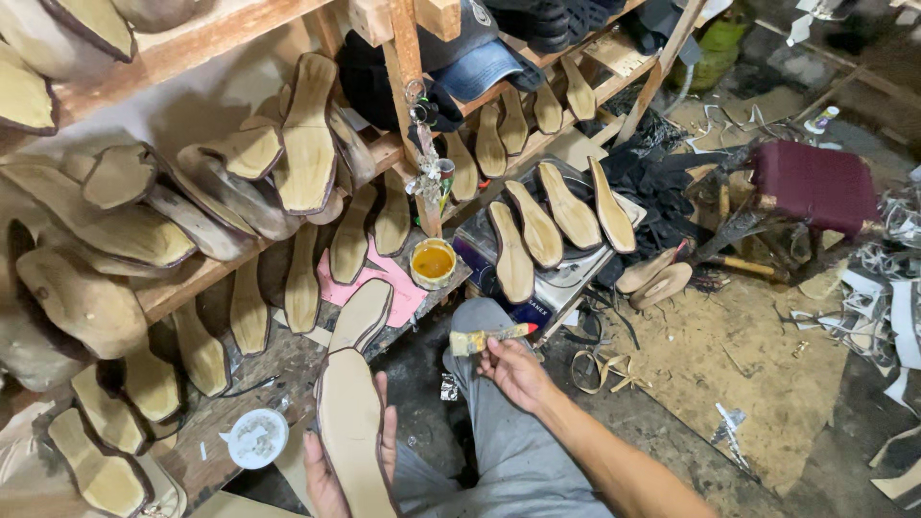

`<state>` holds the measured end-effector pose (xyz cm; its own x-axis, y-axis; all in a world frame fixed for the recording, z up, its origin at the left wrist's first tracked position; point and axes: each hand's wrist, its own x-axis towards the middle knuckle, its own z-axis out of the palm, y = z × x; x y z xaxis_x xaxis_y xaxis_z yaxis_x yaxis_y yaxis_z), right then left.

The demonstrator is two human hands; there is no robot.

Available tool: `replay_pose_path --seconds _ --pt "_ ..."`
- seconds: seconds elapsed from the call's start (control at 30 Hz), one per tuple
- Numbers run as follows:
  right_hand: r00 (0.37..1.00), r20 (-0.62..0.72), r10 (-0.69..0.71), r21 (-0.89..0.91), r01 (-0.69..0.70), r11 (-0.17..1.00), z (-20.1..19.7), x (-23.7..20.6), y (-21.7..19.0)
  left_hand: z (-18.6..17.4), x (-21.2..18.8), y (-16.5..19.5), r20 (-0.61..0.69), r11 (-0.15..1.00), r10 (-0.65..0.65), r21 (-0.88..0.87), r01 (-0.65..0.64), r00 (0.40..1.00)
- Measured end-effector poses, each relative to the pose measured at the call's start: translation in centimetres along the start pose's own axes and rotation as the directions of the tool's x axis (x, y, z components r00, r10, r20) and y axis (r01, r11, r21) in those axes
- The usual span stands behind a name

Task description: The person sits on the floor and uses a brush to apply glue from a cup onto the underside of shoe insoles, coating each insole one at a time and placing finished ones on the workbench among rows of other insoles.

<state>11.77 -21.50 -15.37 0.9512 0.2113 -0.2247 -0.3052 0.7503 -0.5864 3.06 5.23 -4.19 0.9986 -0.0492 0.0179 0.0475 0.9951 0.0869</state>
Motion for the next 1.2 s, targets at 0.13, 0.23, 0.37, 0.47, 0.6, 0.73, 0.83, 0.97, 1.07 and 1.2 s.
replay_pose_path --seconds 0.13,0.23,0.37,0.47,0.6,0.73,0.83,0.97,1.07,1.2 --pt "0.995 -0.006 -0.104 -0.109 0.102 0.989 0.6 2.3 -2.2 2.0 -0.6 -0.7 0.158 0.983 -0.007 -0.182 0.036 0.987" --pt "0.982 -0.088 -0.169 -0.238 0.144 0.961 1.6 4.9 -4.8 3.5 -1.1 -0.9 -0.298 0.95 0.139 0.308 -0.042 0.944" --pt "0.961 -0.035 -0.275 -0.346 0.247 0.905 3.7 7.6 -7.6 3.6 -1.9 -1.1 -0.365 0.962 0.15 0.27 -0.05 0.919" --pt "0.957 -0.009 -0.29 -0.394 0.263 0.881 5.6 9.1 -9.4 2.4 -2.8 -0.8 -0.285 0.992 0.118 0.083 -0.098 0.951" --pt "0.949 0.008 -0.315 -0.436 0.287 0.853 8.2 10.0 -11.0 1.2 -3.7 -0.4 -0.023 0.974 0.065 -0.216 -0.068 0.998" --pt "0.943 0.015 -0.332 -0.449 0.303 0.841 10.3 10.1 -11.9 1.6 -3.2 -0.1 -0.456 0.986 0.143 0.145 -0.085 0.878" --pt "0.936 0.03 -0.35 -0.463 0.323 0.825 11.4 10.3 -12.3 2.7 -2.9 -0.1 -0.501 0.984 0.139 0.164 -0.064 0.854" --pt "0.924 0.079 -0.375 -0.481 0.364 0.797 11.5 10.9 -12.9 3.5 -2.7 -0.4 -0.473 0.988 0.143 0.127 -0.093 0.87" --pt "0.907 0.061 -0.417 -0.566 0.375 0.734 10.9 11.5 -13.2 3.5 -3.0 -0.7 -0.391 0.989 0.138 0.103 -0.106 0.91" --pt "0.842 0.126 -0.525 -0.761 0.421 0.493 9.3 11.9 -13.0 3.0 -4.1 -0.8 -0.231 0.998 0.066 0.014 -0.065 0.971"
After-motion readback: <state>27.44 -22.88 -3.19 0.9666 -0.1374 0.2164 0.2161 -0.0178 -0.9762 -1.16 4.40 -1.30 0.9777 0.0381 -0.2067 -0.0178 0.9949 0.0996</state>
